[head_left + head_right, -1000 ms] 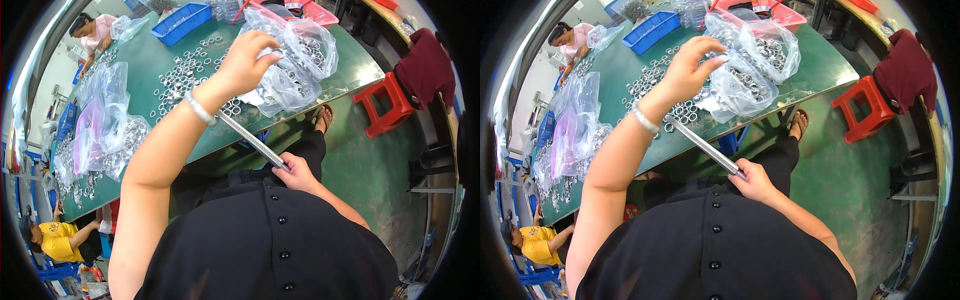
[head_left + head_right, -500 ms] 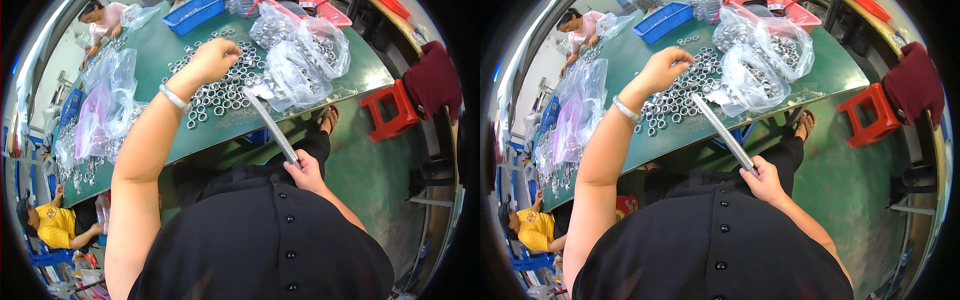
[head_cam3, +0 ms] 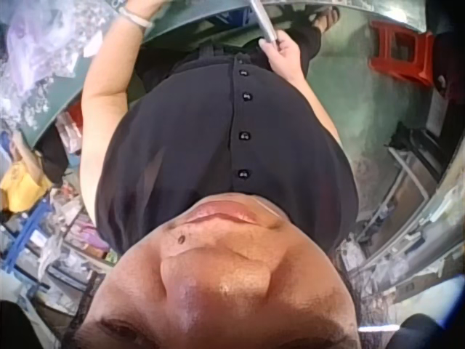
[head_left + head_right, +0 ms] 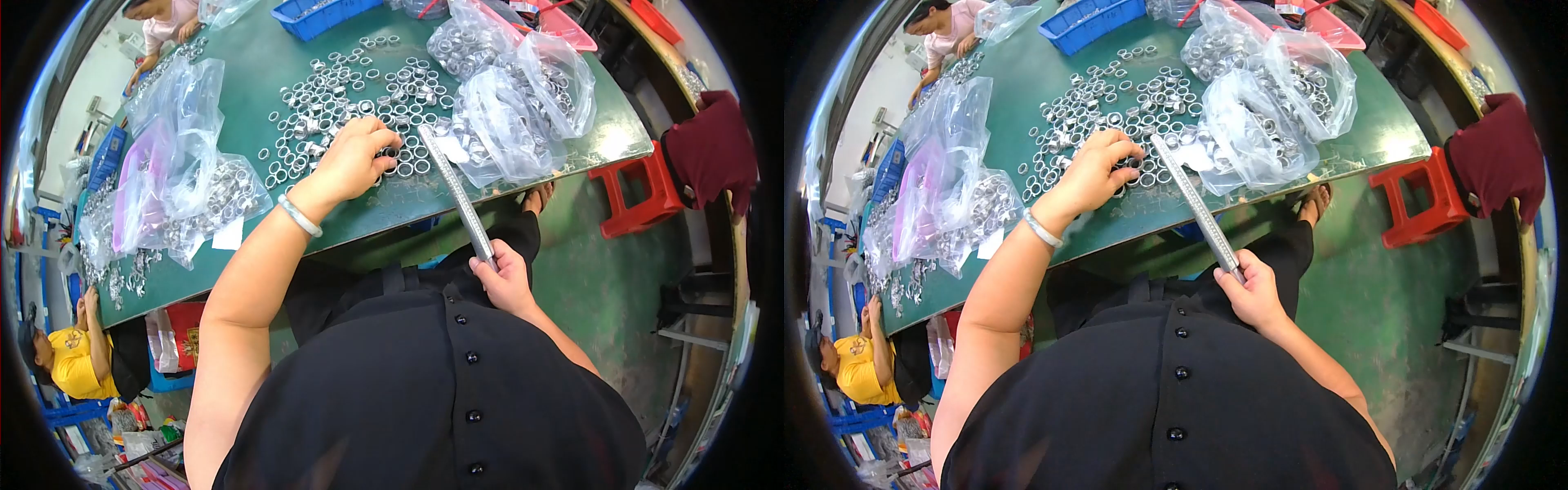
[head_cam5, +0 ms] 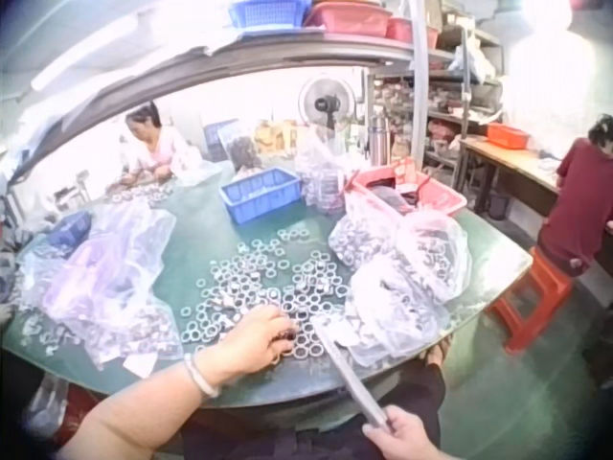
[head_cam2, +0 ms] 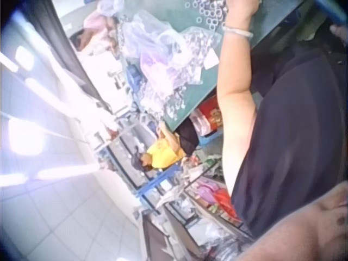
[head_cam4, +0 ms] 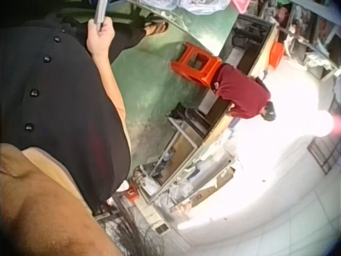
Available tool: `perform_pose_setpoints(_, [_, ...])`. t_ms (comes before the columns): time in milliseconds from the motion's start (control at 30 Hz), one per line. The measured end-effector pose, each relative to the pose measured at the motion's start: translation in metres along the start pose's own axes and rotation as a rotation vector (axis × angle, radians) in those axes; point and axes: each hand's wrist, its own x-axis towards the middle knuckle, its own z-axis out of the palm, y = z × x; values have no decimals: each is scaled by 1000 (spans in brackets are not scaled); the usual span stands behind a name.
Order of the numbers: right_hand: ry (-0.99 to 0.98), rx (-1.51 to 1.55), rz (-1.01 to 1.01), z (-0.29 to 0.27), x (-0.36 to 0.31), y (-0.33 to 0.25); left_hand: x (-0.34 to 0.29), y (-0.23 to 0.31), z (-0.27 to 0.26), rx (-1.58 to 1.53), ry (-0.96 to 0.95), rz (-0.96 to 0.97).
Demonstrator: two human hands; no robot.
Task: The person picks up metal rings from a pile on the table and places them onto a metal rod one by one.
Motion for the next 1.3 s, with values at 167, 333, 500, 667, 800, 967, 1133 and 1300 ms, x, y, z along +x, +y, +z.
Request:
perform_pose_setpoints(167, [-2,-7,-24,3,2,-1,0,-10,2,-160,58,-28])
perform_pose_setpoints(333, [-20,-223,-152,2,3,-6,-3,-3,-4,-1157,128,-394])
perform_pose_setpoints(500, [-25,-307,-224,7,5,-15,-13,6,-5,-1362,61,-365])
perform_pose_setpoints(667, [-44,-342,-242,12,6,-24,-29,4,-1,-1623,149,-367])
perform_pose_setpoints(800, [-71,-365,-283,14,10,-27,-39,8,4,-1671,174,-386])
perform_pose_setpoints(967, [-101,-367,-333,23,14,-35,-52,17,8,-1704,127,-387])
perform_pose_setpoints(1133, [-115,-386,-352,28,16,-36,-59,18,7,-1723,157,-406])
perform_pose_setpoints(1300, [-136,-395,-354,30,16,-38,-64,14,7,-1746,163,-383])
